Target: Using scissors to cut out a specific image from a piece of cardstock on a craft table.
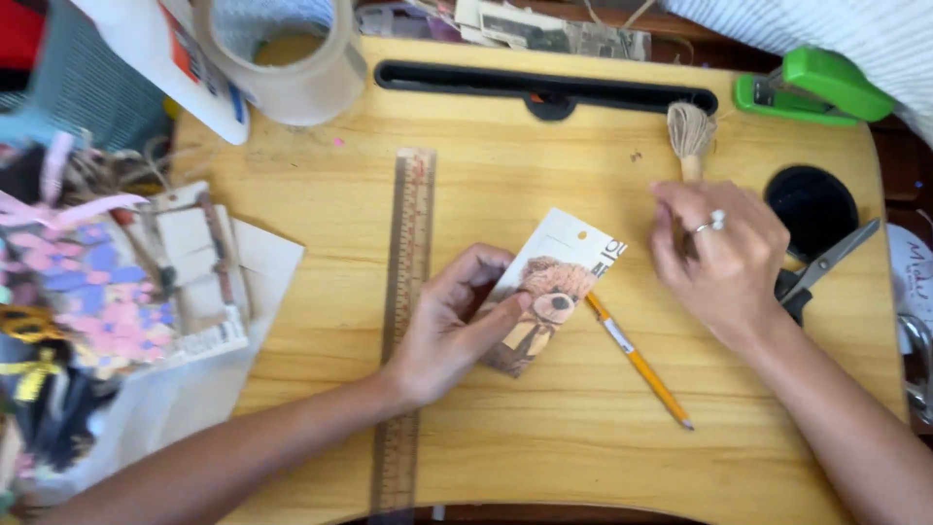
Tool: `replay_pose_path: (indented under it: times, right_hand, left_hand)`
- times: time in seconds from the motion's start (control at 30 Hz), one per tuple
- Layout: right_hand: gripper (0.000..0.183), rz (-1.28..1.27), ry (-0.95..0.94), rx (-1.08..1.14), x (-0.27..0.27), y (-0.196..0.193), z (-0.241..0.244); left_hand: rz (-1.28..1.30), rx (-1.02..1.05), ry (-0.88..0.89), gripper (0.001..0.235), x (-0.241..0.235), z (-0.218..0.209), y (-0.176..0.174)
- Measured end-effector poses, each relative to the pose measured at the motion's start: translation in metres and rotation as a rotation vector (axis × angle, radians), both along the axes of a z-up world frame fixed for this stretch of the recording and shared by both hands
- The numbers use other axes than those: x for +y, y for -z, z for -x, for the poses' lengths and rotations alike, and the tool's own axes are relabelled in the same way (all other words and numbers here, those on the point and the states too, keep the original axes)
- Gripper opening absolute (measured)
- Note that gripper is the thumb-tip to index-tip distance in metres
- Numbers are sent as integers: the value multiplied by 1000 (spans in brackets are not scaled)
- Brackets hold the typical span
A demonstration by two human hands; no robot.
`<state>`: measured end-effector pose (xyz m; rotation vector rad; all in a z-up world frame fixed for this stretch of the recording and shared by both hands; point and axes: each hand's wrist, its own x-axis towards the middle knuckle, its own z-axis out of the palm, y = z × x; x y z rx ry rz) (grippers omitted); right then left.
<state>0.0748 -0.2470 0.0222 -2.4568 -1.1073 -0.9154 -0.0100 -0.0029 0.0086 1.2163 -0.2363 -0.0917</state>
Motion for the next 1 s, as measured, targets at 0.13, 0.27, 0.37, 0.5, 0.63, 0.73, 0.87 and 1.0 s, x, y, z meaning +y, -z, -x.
replay_pose_path:
  times: [0.13,0.27,0.37,0.5,0.63,0.73,0.87,1.0]
  right_hand:
    - [27,40,66,-9,-1,6,5]
    - [30,70,85,-19,-4,13,4]
    - [26,23,62,31,1,10,8]
    - [24,17,30,-40,1,-24,8]
    - [23,90,240,118,-43,-68,35]
    - [25,465,803,384,-85,-62,52]
    - [51,628,1075,557,-99,-21,52]
    - [56,558,1078,938,-74,-37,46]
  left_hand:
    - [-14,23,-30,10,2,2,1]
    - [-28,23,-3,9,5,1,-4]
    - [-41,48,-2,9,5,1,-4]
    - [-1,43,-27,11,1,0,-2]
    - [3,77,-31,10,-1,-1,-6]
    - [-5,101,-21,9,0,-3,-8]
    - [-2,127,-20,9,-1,-6,-7]
    - [-12,166,-45,9,-1,-4,-6]
